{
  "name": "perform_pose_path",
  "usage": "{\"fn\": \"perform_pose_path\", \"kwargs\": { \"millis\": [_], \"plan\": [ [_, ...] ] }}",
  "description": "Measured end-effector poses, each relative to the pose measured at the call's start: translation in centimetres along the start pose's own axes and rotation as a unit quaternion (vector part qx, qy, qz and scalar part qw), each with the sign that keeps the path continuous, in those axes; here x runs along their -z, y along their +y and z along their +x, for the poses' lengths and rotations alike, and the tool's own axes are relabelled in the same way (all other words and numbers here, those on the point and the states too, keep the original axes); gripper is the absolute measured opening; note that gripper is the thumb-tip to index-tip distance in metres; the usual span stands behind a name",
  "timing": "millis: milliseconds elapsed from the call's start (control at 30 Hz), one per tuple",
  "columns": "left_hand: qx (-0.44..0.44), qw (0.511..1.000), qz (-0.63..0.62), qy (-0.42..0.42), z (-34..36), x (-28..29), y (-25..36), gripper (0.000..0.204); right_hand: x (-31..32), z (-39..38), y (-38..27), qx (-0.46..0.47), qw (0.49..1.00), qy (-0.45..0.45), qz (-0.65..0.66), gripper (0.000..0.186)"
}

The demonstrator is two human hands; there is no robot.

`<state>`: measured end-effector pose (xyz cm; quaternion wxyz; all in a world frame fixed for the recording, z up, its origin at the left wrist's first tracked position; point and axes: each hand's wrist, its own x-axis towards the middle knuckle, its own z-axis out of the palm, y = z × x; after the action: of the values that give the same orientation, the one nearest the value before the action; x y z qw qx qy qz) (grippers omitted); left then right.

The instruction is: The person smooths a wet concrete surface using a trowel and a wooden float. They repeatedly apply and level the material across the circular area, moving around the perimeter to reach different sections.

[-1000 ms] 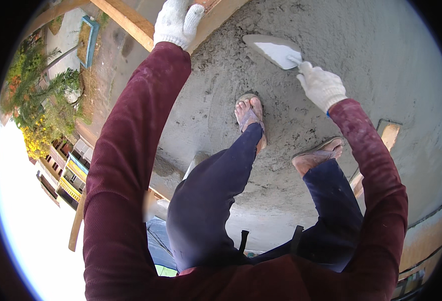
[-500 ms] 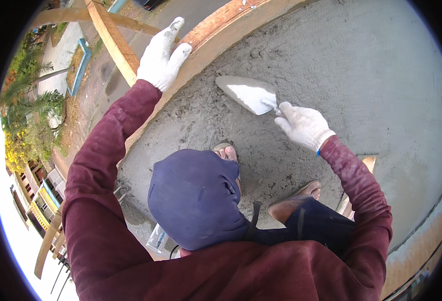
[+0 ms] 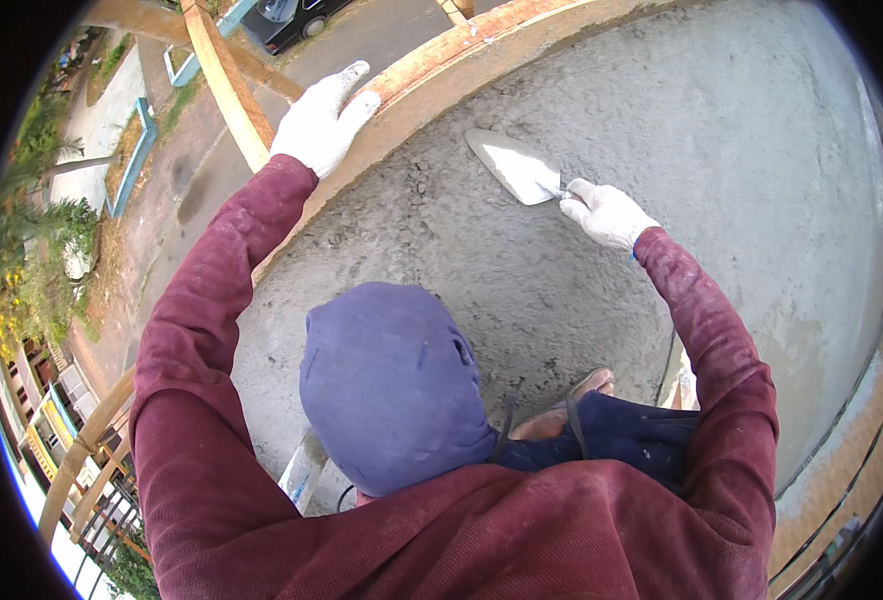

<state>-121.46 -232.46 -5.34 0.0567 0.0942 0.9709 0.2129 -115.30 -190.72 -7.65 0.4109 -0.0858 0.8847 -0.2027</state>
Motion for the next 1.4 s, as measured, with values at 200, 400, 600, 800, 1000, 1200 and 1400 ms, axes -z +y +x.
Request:
{"fn": "perform_pose_path", "kwargs": {
  "millis": [200,400,600,800,1000,1200,1400],
  "plan": [
    [-0.006,1.0,-0.02,0.013,-0.3,-0.3,-0.2,0.061,1.4,-0.4,-0.4,-0.014,0.998,-0.003,-0.053,0.04],
    [0.007,1.0,-0.011,-0.001,-0.2,0.0,-0.1,0.061,4.3,1.0,-0.7,0.003,0.997,0.034,-0.063,0.043],
    [0.018,0.999,-0.028,-0.003,-0.3,0.4,0.6,0.061,5.1,0.5,0.2,-0.058,0.995,0.07,0.044,0.047],
    [0.025,0.999,-0.017,-0.02,-0.3,0.2,0.2,0.061,3.6,2.5,1.8,-0.067,0.989,0.128,-0.012,0.048],
    [0.026,0.999,-0.031,-0.024,-0.2,0.7,0.9,0.061,5.6,-1.1,2.1,-0.091,0.988,0.121,0.025,0.049],
    [0.022,0.999,-0.035,-0.024,-0.3,0.5,0.8,0.062,3.6,2.0,1.1,-0.097,0.984,0.151,0.017,0.05],
    [0.021,0.999,-0.02,-0.029,-0.6,0.9,0.3,0.062,4.7,1.5,-5.9,-0.162,0.972,0.054,0.161,0.045]
  ]
}}
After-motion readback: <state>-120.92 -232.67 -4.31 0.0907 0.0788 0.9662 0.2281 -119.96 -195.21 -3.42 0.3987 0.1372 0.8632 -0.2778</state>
